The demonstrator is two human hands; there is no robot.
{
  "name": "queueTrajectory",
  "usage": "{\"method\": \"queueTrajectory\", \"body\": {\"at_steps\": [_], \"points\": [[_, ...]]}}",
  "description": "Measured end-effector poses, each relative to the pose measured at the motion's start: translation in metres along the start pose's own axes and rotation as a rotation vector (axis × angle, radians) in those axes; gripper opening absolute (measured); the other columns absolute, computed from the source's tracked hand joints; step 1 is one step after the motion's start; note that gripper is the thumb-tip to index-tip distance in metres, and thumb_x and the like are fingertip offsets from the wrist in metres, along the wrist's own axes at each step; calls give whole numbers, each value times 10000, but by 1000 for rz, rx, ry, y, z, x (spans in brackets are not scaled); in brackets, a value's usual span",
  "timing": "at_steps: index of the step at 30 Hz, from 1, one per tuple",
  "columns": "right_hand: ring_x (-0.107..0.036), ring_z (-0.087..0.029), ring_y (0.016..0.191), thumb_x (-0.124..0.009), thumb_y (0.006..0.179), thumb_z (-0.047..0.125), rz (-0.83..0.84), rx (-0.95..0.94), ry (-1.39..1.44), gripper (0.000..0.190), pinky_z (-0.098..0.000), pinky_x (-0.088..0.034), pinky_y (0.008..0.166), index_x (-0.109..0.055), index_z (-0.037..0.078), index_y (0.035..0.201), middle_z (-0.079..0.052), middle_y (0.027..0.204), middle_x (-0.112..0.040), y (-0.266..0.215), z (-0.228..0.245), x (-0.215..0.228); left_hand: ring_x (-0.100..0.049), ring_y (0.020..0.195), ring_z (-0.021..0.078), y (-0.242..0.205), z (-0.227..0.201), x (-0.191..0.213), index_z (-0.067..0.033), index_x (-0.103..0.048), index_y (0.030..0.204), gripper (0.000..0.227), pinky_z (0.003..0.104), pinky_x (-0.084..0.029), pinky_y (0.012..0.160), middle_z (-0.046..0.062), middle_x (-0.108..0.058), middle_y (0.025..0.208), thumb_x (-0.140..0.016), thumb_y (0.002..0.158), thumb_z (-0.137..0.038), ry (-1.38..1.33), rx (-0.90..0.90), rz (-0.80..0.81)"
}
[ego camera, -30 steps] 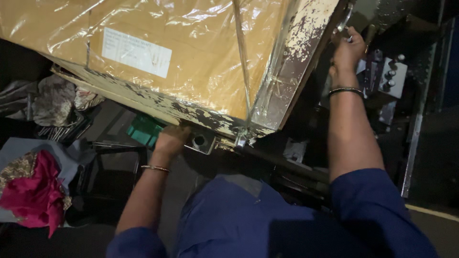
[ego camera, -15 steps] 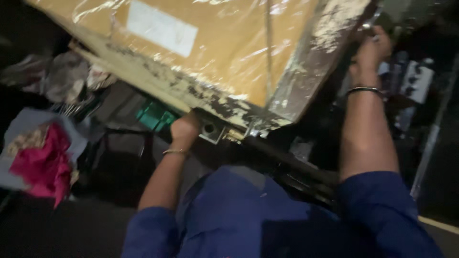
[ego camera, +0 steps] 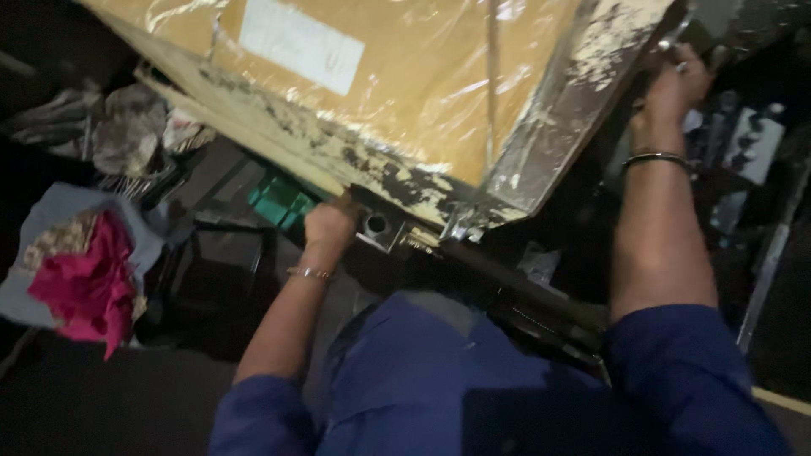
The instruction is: The person repeatedly picks metal fasteners from a blue bin and a cardboard box, then places them into a slot on a machine. The person continues this cycle throughout the clip, handling fasteners one at a time.
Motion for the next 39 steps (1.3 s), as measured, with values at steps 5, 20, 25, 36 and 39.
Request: {"method": "queueTrajectory", "body": {"at_steps": [5,20,25,36,39], "points": [[-654,-129,729,-701,1019,89,-15,-233,55,380,-291,-457,585,-612,111,1387,-33,1000,-753,-45,-5,-15,-661,727,401,-36,-43,97,-76,-658,946,276,502,-513,622,179,-673,809,-648,988,-349,-402,-186,-229],[-458,-95,505,-603,1061,192,-145,-460,360,68,-269,-372,453,-618,128,1042,-6,778,-607,-91,-49,-38,-643,682,392,-104,-115,188,1,-648,884,233,507,-508,635,207,-658,739,-628,970,-214,-481,-359,-172],[-456,-90,533,-596,1044,103,-99,-328,369,38,-273,-381,474,-629,84,1048,-25,798,-616,-106,-39,-40,-652,637,405,-114,-104,171,-1,-660,851,201,511,-518,608,232,-662,704,-619,947,-173,-497,-311,-12],[-484,-63,534,-693,1027,191,-153,-270,-27,82,-231,-394,435,-655,121,1012,11,769,-640,-143,12,-64,-674,836,454,-115,-64,167,-41,-734,1054,246,510,-525,677,262,-709,896,-607,946,-223,-711,-194,260],[-492,-52,511,-684,1001,183,-196,-381,-66,76,-217,-386,421,-657,131,1049,11,779,-671,-170,9,-62,-703,820,422,-109,-64,179,-44,-733,1052,242,475,-540,682,238,-729,909,-618,933,-220,-780,-199,237]]}}
Point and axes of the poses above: each hand's wrist, its own y-axis towards the middle knuckle, its own x-axis out of the back of the hand, z = x × y, the point moved 10 cm from there along y, towards the middle knuckle
